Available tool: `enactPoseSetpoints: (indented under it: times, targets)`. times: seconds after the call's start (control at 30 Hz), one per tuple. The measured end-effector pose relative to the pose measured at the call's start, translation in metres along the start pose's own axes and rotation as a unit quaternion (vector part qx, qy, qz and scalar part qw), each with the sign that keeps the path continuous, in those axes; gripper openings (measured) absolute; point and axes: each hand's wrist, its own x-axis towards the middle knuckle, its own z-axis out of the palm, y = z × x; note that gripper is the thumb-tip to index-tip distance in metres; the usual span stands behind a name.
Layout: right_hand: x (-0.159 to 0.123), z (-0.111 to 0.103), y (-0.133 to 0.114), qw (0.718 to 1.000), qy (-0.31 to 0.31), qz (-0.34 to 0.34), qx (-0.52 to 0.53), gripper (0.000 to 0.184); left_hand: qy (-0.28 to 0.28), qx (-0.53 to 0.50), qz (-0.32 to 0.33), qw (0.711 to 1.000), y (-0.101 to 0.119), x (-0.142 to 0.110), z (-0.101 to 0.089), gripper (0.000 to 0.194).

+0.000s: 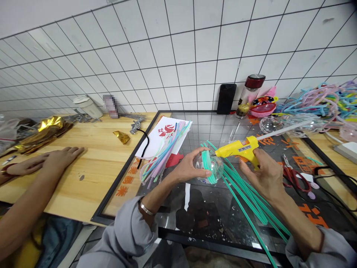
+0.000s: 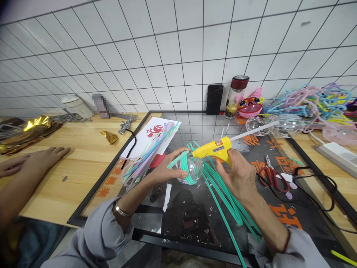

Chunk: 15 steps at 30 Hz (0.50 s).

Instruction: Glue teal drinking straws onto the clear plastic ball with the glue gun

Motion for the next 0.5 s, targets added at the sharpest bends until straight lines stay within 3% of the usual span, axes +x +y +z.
enactPoseSetpoints:
  times: [0.23, 0.5]
  targets:
    - [-0.0004, 0.0008, 0.0010, 0.999, 0.015, -0.027, -0.005, 0.023, -0.005, 0.018, 0.009, 1.000, 0.0010, 0.0003, 0.0000, 0.077]
    - [-0.0006, 0.0021, 0.0012, 1.000, 0.009, -0.004, 0.000, 0.024, -0.013, 0.022, 0.009, 1.000, 0.0001, 0.0001, 0.0000, 0.078]
